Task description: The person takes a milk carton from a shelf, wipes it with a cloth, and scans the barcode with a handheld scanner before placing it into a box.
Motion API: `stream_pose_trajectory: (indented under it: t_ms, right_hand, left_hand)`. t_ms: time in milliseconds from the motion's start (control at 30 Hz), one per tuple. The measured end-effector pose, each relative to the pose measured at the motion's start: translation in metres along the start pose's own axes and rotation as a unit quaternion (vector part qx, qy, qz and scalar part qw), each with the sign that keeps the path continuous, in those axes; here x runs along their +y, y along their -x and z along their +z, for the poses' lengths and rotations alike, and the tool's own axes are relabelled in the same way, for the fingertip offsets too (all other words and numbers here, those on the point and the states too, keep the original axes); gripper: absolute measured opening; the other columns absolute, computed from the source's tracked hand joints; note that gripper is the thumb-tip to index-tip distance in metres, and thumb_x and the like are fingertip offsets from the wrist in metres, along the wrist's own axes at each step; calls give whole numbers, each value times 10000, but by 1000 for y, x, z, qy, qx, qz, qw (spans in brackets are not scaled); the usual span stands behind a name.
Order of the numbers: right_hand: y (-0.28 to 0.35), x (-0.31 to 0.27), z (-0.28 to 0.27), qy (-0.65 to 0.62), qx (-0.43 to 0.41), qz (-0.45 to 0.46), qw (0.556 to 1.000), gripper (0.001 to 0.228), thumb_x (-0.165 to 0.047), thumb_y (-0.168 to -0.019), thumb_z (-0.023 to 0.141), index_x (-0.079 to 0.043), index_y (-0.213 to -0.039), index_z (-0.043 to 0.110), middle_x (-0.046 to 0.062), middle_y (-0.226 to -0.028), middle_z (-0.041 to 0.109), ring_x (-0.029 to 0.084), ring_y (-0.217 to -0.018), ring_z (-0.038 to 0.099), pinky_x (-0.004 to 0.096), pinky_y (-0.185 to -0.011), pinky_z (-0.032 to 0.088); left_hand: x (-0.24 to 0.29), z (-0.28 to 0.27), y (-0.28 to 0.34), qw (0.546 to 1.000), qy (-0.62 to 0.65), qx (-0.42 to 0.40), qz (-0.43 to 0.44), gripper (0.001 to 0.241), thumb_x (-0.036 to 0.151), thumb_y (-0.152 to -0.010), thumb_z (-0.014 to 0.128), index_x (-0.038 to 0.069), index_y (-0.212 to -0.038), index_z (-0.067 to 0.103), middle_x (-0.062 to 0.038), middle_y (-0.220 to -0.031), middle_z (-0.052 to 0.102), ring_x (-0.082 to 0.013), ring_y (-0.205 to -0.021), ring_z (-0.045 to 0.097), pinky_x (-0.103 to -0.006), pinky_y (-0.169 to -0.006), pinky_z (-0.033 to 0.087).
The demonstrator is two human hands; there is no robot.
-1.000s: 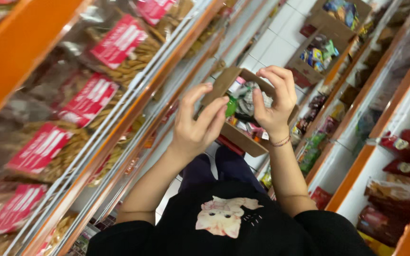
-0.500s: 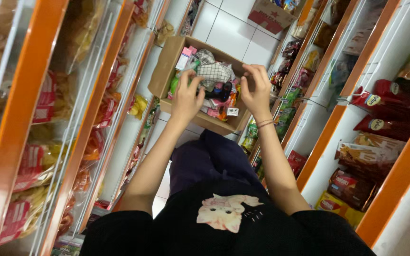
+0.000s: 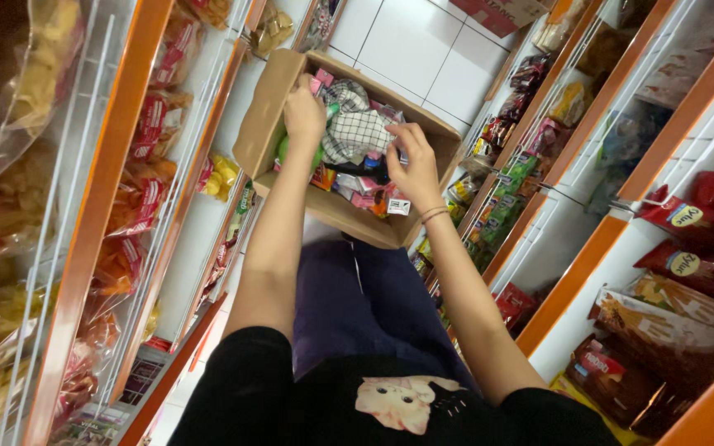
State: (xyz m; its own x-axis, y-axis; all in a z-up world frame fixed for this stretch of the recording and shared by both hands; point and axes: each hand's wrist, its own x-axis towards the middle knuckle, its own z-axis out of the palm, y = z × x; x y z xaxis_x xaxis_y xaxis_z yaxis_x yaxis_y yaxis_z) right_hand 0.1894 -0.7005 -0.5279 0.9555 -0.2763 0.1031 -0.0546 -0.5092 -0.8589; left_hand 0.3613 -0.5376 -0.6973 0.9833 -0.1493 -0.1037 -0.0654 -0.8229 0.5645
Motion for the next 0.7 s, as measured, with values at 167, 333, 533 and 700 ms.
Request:
stream_pose_trajectory:
  t_ms: [167,333,533,700]
  right_hand:
    - [-6,15,8,-21,-15,19,999,284,29,-913,632,-24,-1191,652,134,-1126,622,239,-918,706,346,-866,562]
    - [-10,21,7,0,-23,14,1000,287,24,-907,639,-24,-1190,653,138,-1139,627,256,-933,703,360,-888,553]
    - [-15,22,4,3,-30,17,999,286,23,-909,637,-21,-1191,652,144,-1143,627,260,-929,696,361,-880,554]
    - [-18,25,7,-1,-34,8,999,295,30,-911,633,-22,-1201,651,137,-1133,625,256,-943,701,361,-891,553]
  left_hand:
    - [-2,29,-44,984,-142,-103,-18,372,182,-974,482,155,-1331,582,-198,-1061,719,-414,-965,702,-521,-744,554]
    - [-1,41,-57,953,-260,-159,-1,344,345,-1064,474,115,-1101,727,-115,-1071,737,-314,-990,726,-443,-784,579]
    - [1,46,-42,936,-329,-51,116,211,128,-909,557,127,-1035,726,-151,-955,752,-299,-833,756,-419,-636,594]
    - [-3,23,-49,955,-227,-101,162,166,113,-884,661,115,-1047,692,-149,-952,742,-350,-897,737,-480,-706,588]
